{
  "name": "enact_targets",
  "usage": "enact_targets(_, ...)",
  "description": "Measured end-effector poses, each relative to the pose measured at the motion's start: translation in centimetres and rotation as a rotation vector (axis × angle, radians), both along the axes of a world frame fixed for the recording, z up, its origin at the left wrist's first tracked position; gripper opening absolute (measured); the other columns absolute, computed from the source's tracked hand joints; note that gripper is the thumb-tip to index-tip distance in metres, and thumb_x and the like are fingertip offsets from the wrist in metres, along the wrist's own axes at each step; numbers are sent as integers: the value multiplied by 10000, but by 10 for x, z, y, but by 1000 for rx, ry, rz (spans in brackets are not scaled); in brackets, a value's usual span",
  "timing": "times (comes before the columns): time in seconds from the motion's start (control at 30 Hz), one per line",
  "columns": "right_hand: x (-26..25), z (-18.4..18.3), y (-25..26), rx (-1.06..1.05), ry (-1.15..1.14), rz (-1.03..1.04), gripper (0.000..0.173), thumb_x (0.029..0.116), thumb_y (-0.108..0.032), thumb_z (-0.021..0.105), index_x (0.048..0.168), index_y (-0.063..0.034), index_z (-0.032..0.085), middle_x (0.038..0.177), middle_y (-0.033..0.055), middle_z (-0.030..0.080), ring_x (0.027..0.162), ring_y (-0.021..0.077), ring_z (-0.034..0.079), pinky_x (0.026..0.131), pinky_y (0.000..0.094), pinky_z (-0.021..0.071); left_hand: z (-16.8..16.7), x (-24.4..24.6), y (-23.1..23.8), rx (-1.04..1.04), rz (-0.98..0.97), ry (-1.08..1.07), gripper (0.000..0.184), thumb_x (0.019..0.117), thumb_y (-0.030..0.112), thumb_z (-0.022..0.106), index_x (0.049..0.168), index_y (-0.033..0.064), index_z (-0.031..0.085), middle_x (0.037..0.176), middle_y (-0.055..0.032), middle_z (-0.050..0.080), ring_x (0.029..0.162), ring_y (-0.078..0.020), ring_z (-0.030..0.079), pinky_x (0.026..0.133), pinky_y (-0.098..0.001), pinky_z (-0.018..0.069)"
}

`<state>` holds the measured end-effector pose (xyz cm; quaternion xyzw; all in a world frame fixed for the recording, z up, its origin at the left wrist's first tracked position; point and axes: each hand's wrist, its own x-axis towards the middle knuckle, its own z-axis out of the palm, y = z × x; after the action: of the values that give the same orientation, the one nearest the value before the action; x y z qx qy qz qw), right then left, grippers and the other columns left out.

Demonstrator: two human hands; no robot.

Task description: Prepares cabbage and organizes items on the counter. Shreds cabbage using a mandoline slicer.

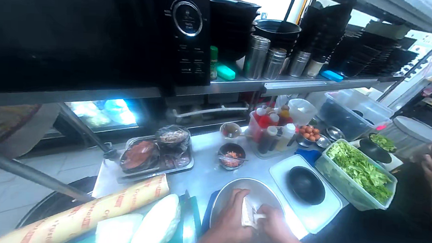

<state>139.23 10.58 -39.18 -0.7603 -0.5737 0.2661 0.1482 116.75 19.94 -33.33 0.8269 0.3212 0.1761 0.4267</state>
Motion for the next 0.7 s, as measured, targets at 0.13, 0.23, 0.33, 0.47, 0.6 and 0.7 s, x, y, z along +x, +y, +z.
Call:
enact_targets(0.13,-5,20,8,50,40,-31,198,866,-333,756,1056,-277,753,938,-69,749,847,109,717,796,449,620,8,3,10,1,-6,46,1065,622,378,893,1538,272,360,1514,-31,427,1312,-149,530,990,-389,572)
enact_targets(0.23,-15,51,17,254,116,-15,151,896,-300,765,1046,-283,754,929,-128,743,759,30,705,720,335,649,11,9,13,4,-5,63,1055,620,366,873,1536,282,357,1518,-30,426,1310,-162,530,982,-410,573)
enact_targets(0.33,3,6,19,63,17,-33,180,867,-316,749,1044,-279,755,935,-86,742,830,87,711,781,424,627,16,13,19,2,-24,88,1070,620,374,876,1544,284,342,1511,-46,430,1281,-196,556,943,-450,588)
enact_targets(0.47,7,3,15,20,3,-46,191,841,-277,778,1030,-258,756,905,-62,749,795,110,719,745,444,633,20,16,23,22,-54,75,1060,629,329,882,1540,277,343,1498,-51,439,1274,-220,560,945,-454,587)
enact_targets(0.6,-9,45,22,264,162,-49,158,869,-205,790,1015,-249,749,882,-113,746,681,54,705,627,321,653,18,18,26,16,-54,55,1056,614,298,877,1529,283,348,1470,-60,445,1242,-225,570,922,-453,592)
enact_targets(0.7,9,-5,20,27,42,-42,178,841,-252,771,1018,-247,753,905,-66,743,785,103,712,739,420,630,17,17,30,16,-63,62,1063,610,324,887,1528,285,350,1454,-58,453,1237,-224,570,935,-450,585)
